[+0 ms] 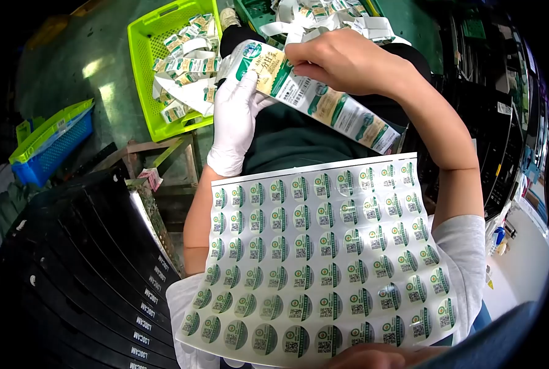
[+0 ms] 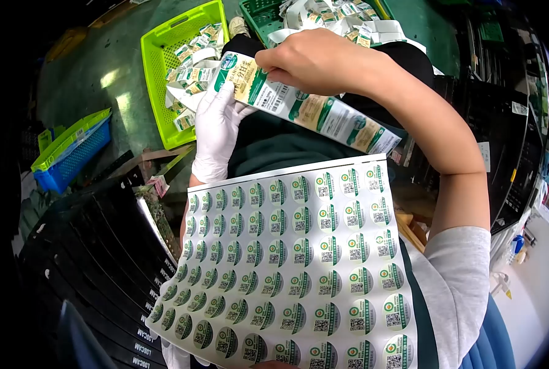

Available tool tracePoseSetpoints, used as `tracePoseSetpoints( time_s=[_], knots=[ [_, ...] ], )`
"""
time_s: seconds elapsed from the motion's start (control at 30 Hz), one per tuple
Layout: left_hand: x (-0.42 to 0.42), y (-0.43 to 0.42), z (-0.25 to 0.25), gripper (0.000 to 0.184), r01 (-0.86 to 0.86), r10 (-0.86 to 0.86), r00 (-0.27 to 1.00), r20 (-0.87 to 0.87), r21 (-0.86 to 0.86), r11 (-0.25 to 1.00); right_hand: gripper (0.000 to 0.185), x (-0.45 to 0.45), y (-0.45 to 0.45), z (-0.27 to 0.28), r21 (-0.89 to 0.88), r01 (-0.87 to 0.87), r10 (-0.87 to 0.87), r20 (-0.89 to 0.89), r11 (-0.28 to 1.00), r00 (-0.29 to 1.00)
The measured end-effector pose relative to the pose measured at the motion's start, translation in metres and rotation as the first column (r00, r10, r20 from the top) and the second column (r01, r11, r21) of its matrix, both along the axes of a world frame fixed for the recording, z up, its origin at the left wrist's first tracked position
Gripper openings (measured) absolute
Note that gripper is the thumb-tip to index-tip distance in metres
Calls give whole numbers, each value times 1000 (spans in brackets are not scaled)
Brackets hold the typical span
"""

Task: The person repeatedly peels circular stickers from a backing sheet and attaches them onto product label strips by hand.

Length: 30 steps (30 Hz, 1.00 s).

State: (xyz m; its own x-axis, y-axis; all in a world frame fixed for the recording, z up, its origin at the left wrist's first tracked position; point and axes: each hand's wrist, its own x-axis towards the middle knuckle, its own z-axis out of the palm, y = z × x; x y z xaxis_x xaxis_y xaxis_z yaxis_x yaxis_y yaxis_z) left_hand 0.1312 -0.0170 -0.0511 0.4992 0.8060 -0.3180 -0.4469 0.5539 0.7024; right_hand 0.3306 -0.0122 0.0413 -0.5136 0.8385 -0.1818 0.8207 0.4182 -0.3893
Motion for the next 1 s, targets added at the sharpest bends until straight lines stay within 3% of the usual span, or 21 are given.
tracePoseSetpoints(
  time_s=[0.07, 0.17, 0.2, 0.23, 0.27, 0.3, 0.37, 0.4, 0.43, 0.5, 0.57, 0.6, 0.7, 0.83, 0.9, 1.0],
  knots=[
    [-4, 1, -2, 35, -2, 2, 999, 45, 7, 1000, 18, -4, 2, -3, -10, 36, -35, 62, 999, 997],
    [-8, 5, -5, 32, -50, 52, 992, 113, -16, 999, 27, -2, 5, -6, 197, 179, -195, 65, 964, 979],
    [-10, 7, -4, 32, -57, 58, 993, 107, -16, 998, 34, 1, 10, -5, 159, 240, -223, -119, 958, 967],
    [-12, 8, -2, 33, -63, 64, 993, 102, -16, 998, 34, 5, 14, 3, -6, 318, -318, -10, 948, 948],
    [-13, 9, -1, 33, -64, 64, 994, 87, -11, 998, 33, 6, 13, 2, -112, 317, -328, -99, 942, 940],
    [-13, 10, -1, 33, -64, 64, 995, 72, -7, 998, 32, 8, 12, 0, -218, 303, -344, -186, 928, 920],
    [-13, 11, 1, 34, -98, 101, 988, 117, -29, 995, 28, 2, 11, 6, -312, 105, -203, -302, 944, 931],
    [-11, 11, 2, 34, -129, 138, 975, 176, -57, 990, 24, -6, 12, 7, -350, 107, -213, -280, 930, 936],
    [-9, 11, 3, 35, -160, 176, 956, 234, -87, 983, 20, -10, 12, 3, -258, 68, -165, -378, 964, 911],
    [-2, 0, 10, 33, -23, 79, 874, 479, -122, 992, 20, -20, 13, 0, -236, 133, -230, -454, 963, 861],
    [11, -11, 5, 32, -94, 92, 976, 196, 0, 996, 19, -19, 12, -5, -216, 158, -241, -441, 964, 864],
    [12, -13, 3, 33, -101, 106, 967, 234, -33, 994, 18, -18, 12, -7, -207, 171, -247, -434, 963, 866],
    [12, -6, 3, 31, -164, 182, 966, 185, -109, 981, 18, -6, 5, -5, -283, 357, -456, -539, 890, 708],
    [0, 7, -2, 37, -140, 172, 962, 213, -158, 977, 23, 11, -7, 3, -159, 193, -247, -476, 968, 844],
    [-3, 12, 7, 39, -128, 157, 972, 176, -164, 978, 23, 8, -14, 13, -283, 215, -304, -322, 935, 897],
    [-6, 15, 5, 40, -112, 165, 947, 274, -199, 974, 17, 11, -19, -1, -370, 192, -321, -327, 909, 889]
  ],
)
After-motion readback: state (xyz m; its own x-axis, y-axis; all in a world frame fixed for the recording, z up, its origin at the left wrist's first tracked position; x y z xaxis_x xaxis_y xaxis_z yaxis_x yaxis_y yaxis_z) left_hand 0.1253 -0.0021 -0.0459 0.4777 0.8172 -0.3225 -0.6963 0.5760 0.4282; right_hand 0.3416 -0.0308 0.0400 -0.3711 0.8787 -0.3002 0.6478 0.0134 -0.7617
